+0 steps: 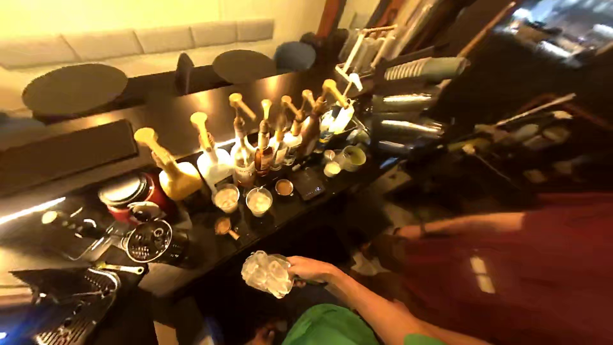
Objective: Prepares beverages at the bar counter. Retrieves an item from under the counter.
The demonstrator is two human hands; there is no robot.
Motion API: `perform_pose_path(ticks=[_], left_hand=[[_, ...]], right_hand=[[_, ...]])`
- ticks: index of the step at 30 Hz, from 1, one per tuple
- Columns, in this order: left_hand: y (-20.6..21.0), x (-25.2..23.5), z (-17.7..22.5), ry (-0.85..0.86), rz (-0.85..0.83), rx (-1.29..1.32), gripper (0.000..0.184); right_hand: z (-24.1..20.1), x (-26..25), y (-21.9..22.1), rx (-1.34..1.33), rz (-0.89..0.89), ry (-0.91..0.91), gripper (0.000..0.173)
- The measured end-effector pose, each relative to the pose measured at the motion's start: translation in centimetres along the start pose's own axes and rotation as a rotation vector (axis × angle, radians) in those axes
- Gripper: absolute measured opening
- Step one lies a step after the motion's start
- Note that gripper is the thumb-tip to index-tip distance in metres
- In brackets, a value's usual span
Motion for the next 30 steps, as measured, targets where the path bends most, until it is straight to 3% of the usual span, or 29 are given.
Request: perform_pose_path(ticks=[3, 6, 9, 13, 16, 23, 30], left_hand=[[-2.6, -0.5, 9.4, 0.138, 0.084, 0.016, 0.046], [-4.4, -2.1, 19.6, 0.513, 0.211, -0.035, 0.037], [-5.0, -3.9, 29.6, 0.78, 0.28, -0.028, 0.036], [-4.3, -8.0, 41.3, 1.016, 0.203, 0.01, 0.048], [-2.6, -11.3, 49.0, 1.071, 0.204, -0.059, 0.066], [1.8, -18.9, 58.9, 1.026, 0.227, -0.05, 0.114], [4.1, -22.1, 62.2, 0.971, 0.32, 0.012, 0.123]], right_hand=[[-0.2, 3.6, -2.8, -0.109, 0.123, -0.013, 0.029], [0.5, 6.4, -6.2, -0.176, 0.226, -0.021, 0.029], [1.5, 9.2, -9.6, -0.228, 0.31, -0.014, 0.03], [2.9, 12.8, -13.8, -0.298, 0.419, 0.008, 0.03], [3.8, 15.0, -16.6, -0.343, 0.489, 0.024, 0.029], [5.1, 18.0, -22.0, -0.418, 0.586, 0.011, 0.029], [5.5, 18.9, -24.7, -0.485, 0.655, -0.016, 0.028]])
Point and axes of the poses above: each hand's wrist, its own x-axis away from the middle knuckle, its own y-axis out of the palm, z = x × y, the point moved 1 cm from there along -x, towards the middle knuckle, and after that the axes turned 4 degrees about x, right-handed, at the moved point
